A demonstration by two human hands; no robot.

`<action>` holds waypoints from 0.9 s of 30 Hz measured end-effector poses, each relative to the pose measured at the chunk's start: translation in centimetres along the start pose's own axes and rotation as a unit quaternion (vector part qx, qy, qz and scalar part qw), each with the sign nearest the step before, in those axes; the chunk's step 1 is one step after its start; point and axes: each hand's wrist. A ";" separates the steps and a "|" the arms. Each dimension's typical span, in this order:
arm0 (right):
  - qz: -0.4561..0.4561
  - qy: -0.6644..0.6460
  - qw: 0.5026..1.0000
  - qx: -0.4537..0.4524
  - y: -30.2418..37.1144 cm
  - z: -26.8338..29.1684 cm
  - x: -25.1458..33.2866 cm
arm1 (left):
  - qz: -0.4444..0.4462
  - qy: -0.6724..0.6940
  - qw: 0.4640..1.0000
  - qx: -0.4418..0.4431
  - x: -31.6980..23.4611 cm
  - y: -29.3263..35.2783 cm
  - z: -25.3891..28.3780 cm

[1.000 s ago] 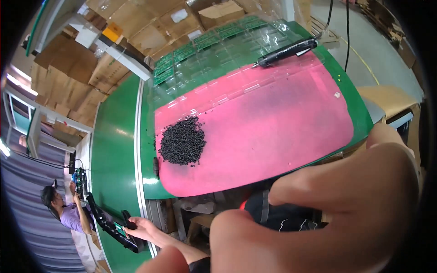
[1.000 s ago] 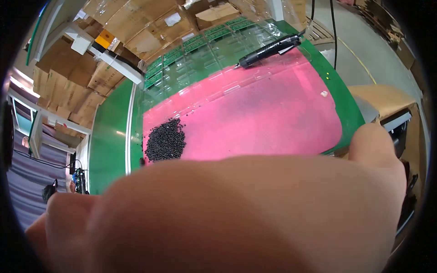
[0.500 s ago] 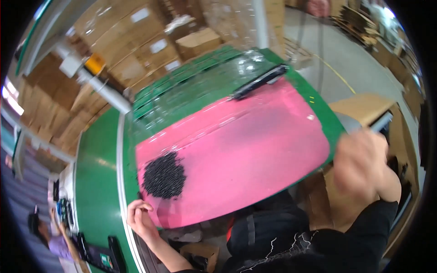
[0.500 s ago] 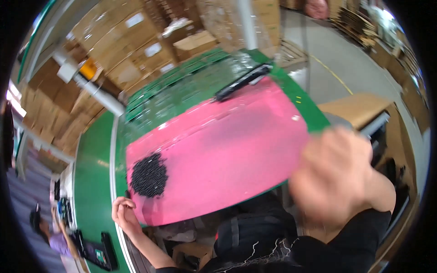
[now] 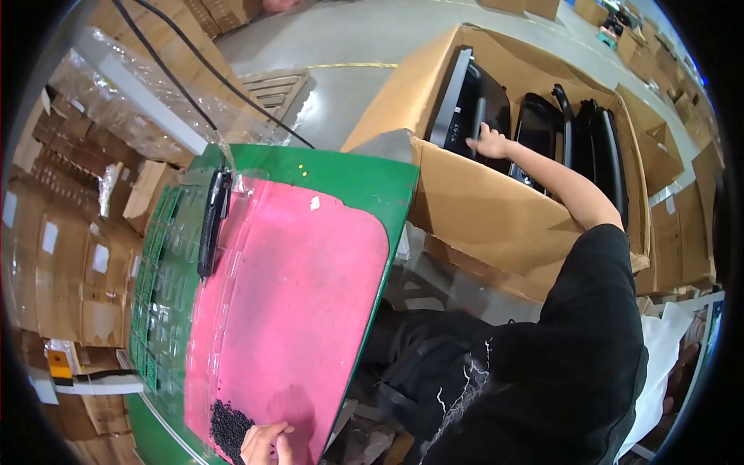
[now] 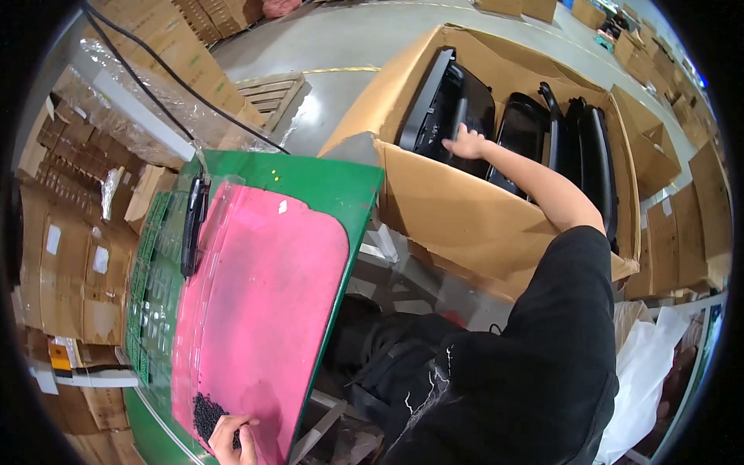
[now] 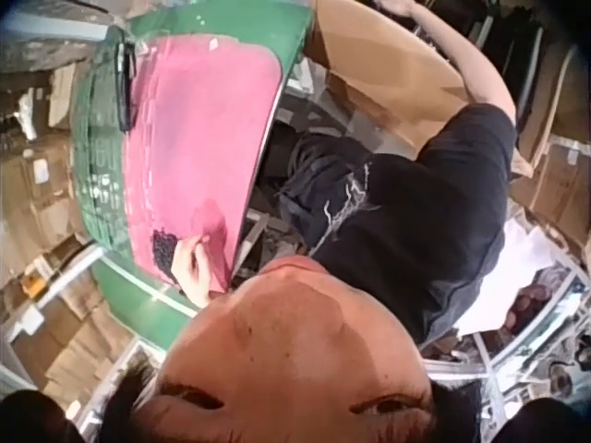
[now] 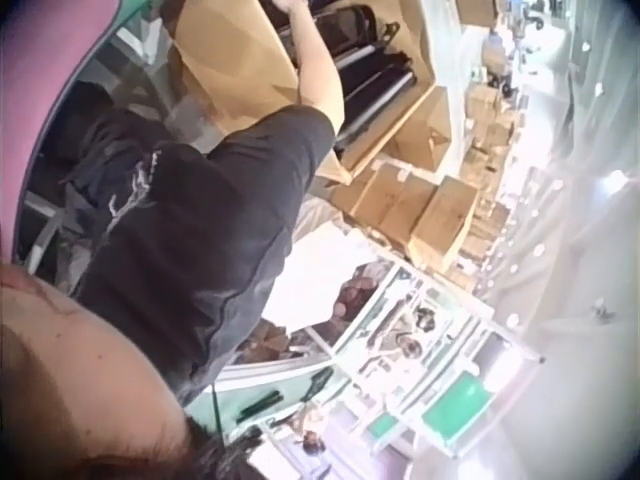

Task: Installing electronic circuit boards into plastic housings and securing them with screws using an electric screwdriver.

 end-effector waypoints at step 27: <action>0.201 -0.378 0.903 -0.042 23.4 22.0 7.4 | -0.415 -0.197 0.822 -0.337 -13.3 -9.4 0.3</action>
Point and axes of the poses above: each hand's wrist, its own y-axis away from the middle knuckle, its own z-axis out of the back of the hand, x = y × z, and after that the axes turned 15 degrees about -x, right-handed
